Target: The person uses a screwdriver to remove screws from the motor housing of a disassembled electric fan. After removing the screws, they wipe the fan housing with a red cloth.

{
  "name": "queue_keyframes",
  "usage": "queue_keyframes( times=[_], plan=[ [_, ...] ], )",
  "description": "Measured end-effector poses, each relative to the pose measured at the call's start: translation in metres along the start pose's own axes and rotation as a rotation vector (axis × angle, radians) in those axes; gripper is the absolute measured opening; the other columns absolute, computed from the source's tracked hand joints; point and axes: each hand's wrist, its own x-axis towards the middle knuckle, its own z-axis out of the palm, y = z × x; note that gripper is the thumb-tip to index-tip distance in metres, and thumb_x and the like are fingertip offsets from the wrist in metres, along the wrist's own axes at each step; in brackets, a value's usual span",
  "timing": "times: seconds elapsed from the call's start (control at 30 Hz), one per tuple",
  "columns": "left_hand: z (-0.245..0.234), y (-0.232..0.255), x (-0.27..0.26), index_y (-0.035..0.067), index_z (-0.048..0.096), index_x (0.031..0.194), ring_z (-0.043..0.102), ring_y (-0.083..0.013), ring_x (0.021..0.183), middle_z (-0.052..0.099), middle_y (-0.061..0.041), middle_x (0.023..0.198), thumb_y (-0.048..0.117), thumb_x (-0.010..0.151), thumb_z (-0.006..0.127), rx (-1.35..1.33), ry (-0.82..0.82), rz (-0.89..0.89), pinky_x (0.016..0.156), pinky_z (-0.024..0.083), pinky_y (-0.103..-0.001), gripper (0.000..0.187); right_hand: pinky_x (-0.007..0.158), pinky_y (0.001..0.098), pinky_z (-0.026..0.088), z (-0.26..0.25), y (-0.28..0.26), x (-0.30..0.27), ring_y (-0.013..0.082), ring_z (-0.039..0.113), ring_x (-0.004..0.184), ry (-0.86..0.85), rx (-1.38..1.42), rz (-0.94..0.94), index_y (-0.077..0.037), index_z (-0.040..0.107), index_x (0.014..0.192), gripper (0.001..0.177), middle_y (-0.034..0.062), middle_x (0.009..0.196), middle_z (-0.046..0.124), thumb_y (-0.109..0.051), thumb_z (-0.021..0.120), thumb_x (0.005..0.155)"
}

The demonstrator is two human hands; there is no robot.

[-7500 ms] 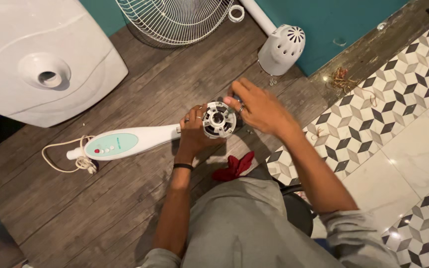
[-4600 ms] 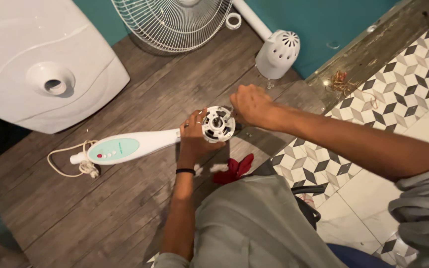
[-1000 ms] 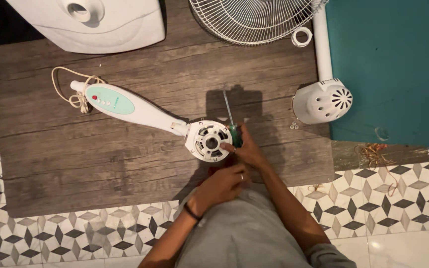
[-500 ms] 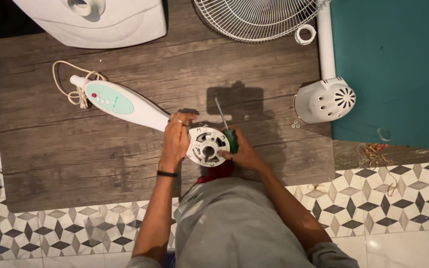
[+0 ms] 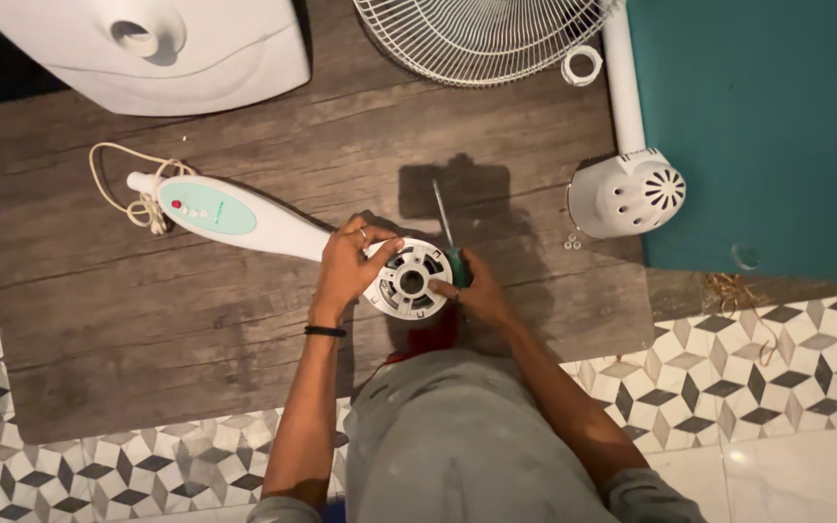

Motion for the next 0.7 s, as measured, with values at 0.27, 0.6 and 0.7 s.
queue_keyframes(
  times=[0.27, 0.6, 0.7],
  plan=[
    [0.000, -0.015, 0.003, 0.009, 0.081, 0.095, 0.061, -0.0183, 0.077, 0.065, -0.004, 0.081, 0.025, 0.083, 0.084, -0.129, -0.097, -0.145, 0.070, 0.048, -0.035, 0.021, 0.088, 0.0317, 0.056, 0.003, 0.000, -0.006, 0.0133, 0.067, 0.097, -0.029, -0.015, -0.041, -0.002, 0.063, 0.119, 0.049, 0.0048, 0.105, 0.073, -0.023, 0.087, 0.081],
    [0.002, -0.021, 0.008, 0.007, 0.082, 0.091, 0.068, -0.0190, 0.085, 0.068, -0.004, 0.089, 0.033, 0.079, 0.086, -0.197, -0.137, -0.287, 0.082, 0.052, -0.034, 0.029, 0.057, 0.0235, 0.051, -0.006, 0.028, 0.012, 0.0097, 0.063, 0.074, -0.015, 0.507, 0.203, -0.005, 0.063, 0.125, 0.025, 0.0089, 0.105, 0.066, -0.020, 0.065, 0.105],
    [0.003, -0.021, 0.006, 0.007, 0.082, 0.090, 0.067, -0.0196, 0.086, 0.068, -0.005, 0.088, 0.033, 0.079, 0.087, -0.183, -0.131, -0.300, 0.081, 0.053, -0.036, 0.029, 0.051, 0.0226, 0.047, -0.009, 0.038, 0.023, 0.0079, 0.061, 0.072, -0.106, 0.483, 0.092, -0.010, 0.055, 0.122, 0.026, 0.0060, 0.124, 0.068, -0.006, 0.064, 0.098]
  ],
)
